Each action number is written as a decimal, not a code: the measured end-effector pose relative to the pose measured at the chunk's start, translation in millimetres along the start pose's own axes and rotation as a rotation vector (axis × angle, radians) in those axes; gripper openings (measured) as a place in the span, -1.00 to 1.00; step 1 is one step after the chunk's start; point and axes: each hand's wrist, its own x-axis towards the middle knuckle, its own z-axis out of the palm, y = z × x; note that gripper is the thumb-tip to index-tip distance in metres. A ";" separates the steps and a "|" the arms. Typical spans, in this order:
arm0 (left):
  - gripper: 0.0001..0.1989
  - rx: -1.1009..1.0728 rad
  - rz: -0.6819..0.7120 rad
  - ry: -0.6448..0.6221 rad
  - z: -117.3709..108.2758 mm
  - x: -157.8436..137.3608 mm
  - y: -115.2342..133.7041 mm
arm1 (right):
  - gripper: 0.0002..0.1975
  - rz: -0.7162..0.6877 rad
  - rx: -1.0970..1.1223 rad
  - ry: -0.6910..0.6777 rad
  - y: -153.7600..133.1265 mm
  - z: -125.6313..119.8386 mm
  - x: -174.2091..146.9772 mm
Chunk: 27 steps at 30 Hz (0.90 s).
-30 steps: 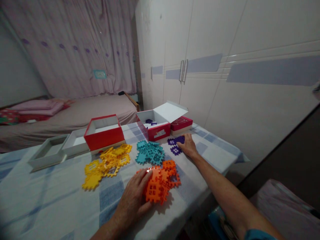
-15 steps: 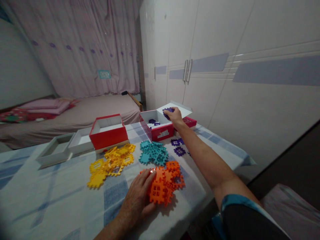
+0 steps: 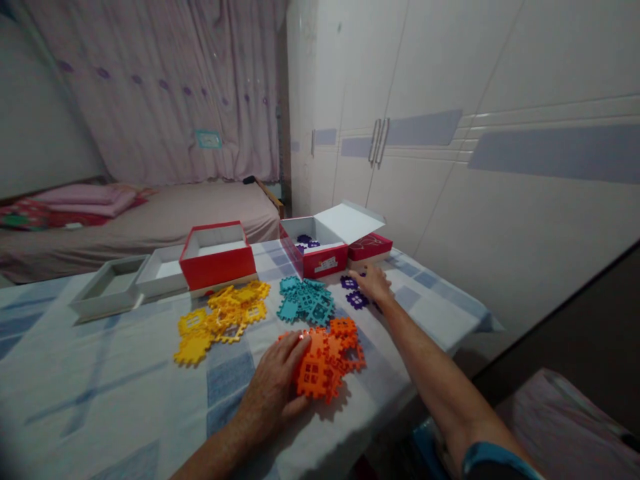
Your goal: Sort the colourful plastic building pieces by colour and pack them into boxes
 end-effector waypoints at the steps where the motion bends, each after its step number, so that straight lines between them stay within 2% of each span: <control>1: -0.20 0.001 -0.001 0.000 0.2 -0.2 -0.4 | -0.37 0.029 -0.054 -0.029 6.8 4.3 -4.3; 3: -0.20 0.006 0.005 0.003 1.2 -0.6 -1.5 | -0.25 0.049 -0.132 -0.068 13.7 12.7 -9.3; 5: -0.20 0.014 0.015 0.013 2.6 -0.8 -2.9 | -0.22 -0.009 -0.144 -0.076 14.2 19.0 -10.6; 8: -0.22 0.020 0.029 0.032 5.4 -0.5 -5.4 | -0.29 -0.105 -0.095 -0.063 10.3 22.5 -9.6; 11: -0.22 0.020 0.049 0.062 9.2 -0.6 -8.3 | -0.36 -0.127 -0.054 -0.032 6.9 22.4 -10.0; 15: -0.24 0.024 0.072 0.094 12.4 -1.6 -10.5 | -0.52 -0.241 0.050 0.036 3.2 26.3 -14.7; 18: -0.23 0.031 0.065 0.085 10.5 -1.9 -9.1 | -0.51 -0.299 0.118 0.117 -0.4 29.2 -16.4; 21: -0.23 0.032 0.059 0.074 6.7 -1.5 -6.7 | -0.52 -0.333 0.211 0.204 -3.0 22.4 -12.2; 24: -0.24 0.028 0.062 0.063 4.8 -1.2 -6.2 | -0.65 -0.255 0.330 0.272 -2.1 5.2 -7.8; 25: -0.23 0.027 0.063 0.061 4.8 -1.2 -6.5 | -0.70 -0.237 0.360 0.244 -0.8 -1.2 -8.1; 27: -0.21 0.025 0.064 0.057 5.3 -1.3 -7.4 | -0.75 -0.257 0.368 0.103 3.6 -12.5 -12.7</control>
